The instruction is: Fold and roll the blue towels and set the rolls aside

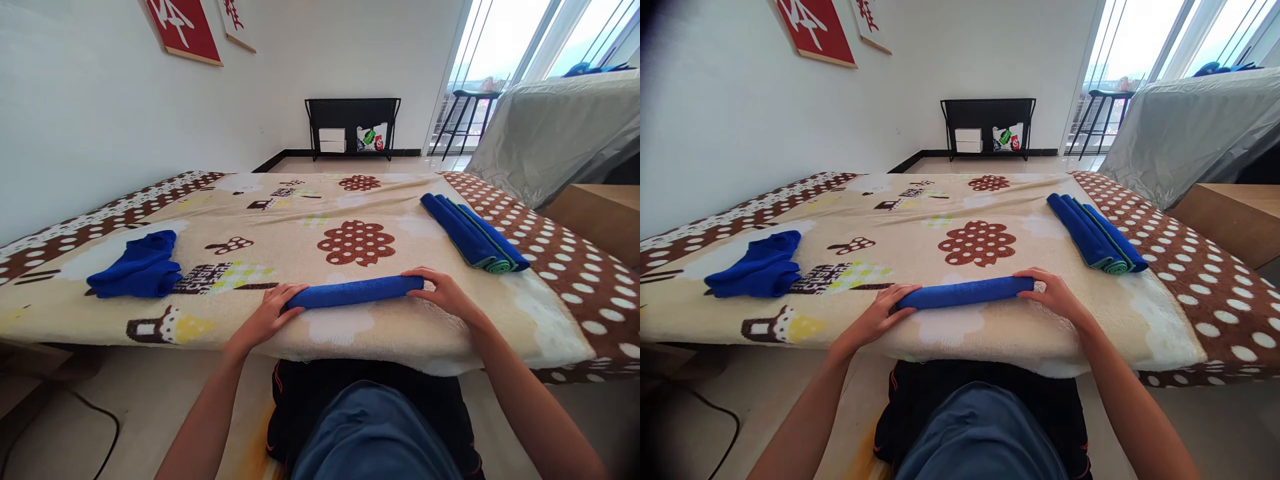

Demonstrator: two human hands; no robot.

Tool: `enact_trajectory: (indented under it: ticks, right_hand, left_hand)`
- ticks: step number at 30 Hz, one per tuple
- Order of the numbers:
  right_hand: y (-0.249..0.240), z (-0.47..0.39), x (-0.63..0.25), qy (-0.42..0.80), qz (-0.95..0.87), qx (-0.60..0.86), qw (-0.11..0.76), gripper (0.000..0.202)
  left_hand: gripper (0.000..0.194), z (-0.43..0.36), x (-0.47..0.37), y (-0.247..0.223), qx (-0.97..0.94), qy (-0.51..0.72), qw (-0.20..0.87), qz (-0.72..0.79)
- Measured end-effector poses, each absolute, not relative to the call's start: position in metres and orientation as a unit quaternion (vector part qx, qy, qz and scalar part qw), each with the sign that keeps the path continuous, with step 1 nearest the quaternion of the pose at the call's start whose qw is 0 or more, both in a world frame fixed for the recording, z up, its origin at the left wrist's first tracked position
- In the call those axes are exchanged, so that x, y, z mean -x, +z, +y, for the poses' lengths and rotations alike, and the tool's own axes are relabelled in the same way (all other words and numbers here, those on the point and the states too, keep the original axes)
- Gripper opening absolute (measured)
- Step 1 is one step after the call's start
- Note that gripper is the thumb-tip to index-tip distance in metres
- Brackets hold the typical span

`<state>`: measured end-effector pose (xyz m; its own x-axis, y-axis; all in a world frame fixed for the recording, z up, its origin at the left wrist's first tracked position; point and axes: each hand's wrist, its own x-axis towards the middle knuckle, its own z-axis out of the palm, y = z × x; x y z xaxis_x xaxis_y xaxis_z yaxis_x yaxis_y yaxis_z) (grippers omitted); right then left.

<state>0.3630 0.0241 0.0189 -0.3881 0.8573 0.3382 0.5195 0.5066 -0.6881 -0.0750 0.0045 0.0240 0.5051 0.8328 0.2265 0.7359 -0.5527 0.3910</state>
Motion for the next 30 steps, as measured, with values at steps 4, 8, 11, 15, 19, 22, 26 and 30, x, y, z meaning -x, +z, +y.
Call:
enact_trajectory:
  ticks: [4,8,11,15,19,22,26,30]
  right_hand:
    - [0.054,0.033,-0.36,0.293,-0.776,0.398,0.392,0.043]
    - [0.124,0.033,-0.348,0.275,-0.78,0.358,0.434,0.041]
    - [0.181,0.028,-0.334,0.212,-0.803,0.342,0.44,0.043]
    - [0.228,0.029,-0.313,0.161,-0.821,0.326,0.439,0.051]
    - [0.245,0.022,-0.285,0.078,-0.841,0.317,0.432,0.066]
    - [0.257,0.002,-0.264,-0.008,-0.882,0.295,0.367,0.048]
    - [0.268,-0.017,-0.252,-0.045,-0.89,0.285,0.354,0.029]
    - [0.27,-0.017,-0.252,-0.031,-0.893,0.285,0.346,0.025]
  left_hand:
    - [0.048,0.003,0.071,0.026,-0.848,0.217,0.136,0.463]
    - [0.048,0.001,0.053,0.027,-0.835,0.236,0.149,0.473]
    - [0.05,-0.002,0.025,0.027,-0.829,0.253,0.174,0.468]
    - [0.048,-0.01,-0.021,0.027,-0.821,0.264,0.26,0.434]
    - [0.042,-0.022,-0.053,0.026,-0.817,0.247,0.337,0.398]
    - [0.041,-0.027,-0.061,0.027,-0.816,0.231,0.373,0.376]
    - [0.039,-0.027,-0.058,0.031,-0.824,0.196,0.417,0.33]
    - [0.041,-0.025,-0.053,0.035,-0.826,0.17,0.442,0.307]
